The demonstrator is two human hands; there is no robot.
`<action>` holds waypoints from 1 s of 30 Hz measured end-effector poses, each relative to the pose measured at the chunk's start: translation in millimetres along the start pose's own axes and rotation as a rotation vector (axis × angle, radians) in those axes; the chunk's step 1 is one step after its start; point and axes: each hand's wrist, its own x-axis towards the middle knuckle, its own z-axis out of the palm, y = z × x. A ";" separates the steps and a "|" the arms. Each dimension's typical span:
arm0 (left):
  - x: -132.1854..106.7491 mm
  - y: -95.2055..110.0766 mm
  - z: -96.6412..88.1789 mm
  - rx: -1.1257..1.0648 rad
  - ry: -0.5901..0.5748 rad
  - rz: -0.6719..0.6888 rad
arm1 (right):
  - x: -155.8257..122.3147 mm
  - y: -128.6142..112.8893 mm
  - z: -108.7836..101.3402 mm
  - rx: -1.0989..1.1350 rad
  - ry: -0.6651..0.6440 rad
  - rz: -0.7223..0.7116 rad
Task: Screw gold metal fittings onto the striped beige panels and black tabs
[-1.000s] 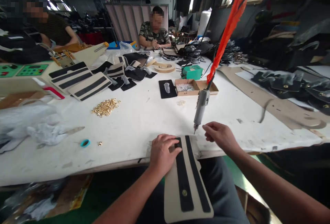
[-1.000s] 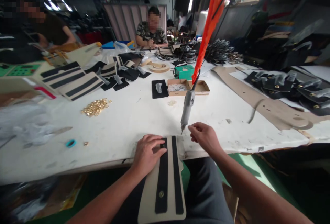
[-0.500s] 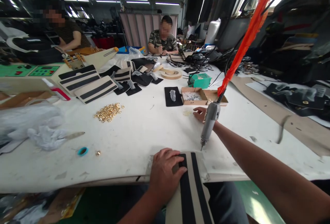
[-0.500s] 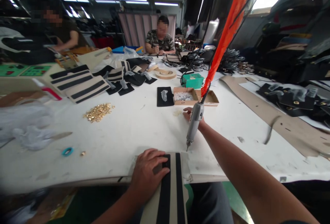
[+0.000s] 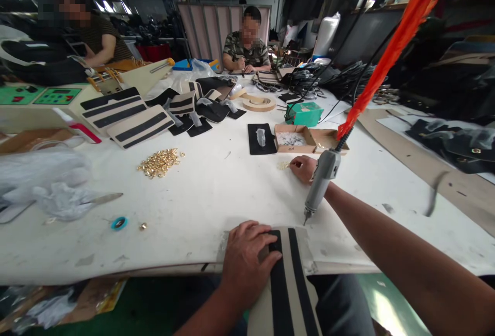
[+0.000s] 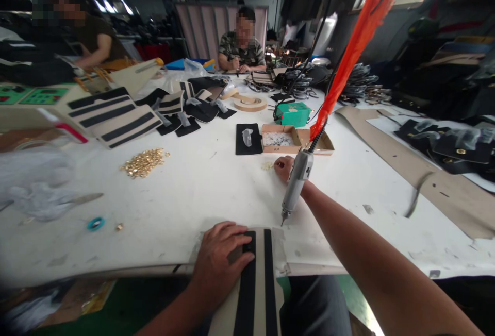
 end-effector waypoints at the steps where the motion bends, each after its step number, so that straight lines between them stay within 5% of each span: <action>1: -0.2 0.2 0.0 -0.001 -0.001 -0.002 | 0.5 -1.4 -1.6 -0.008 -0.012 -0.003; 30: -1.5 3.4 -1.2 -0.025 0.006 -0.028 | 22.4 7.2 -19.2 -0.090 -0.264 -0.138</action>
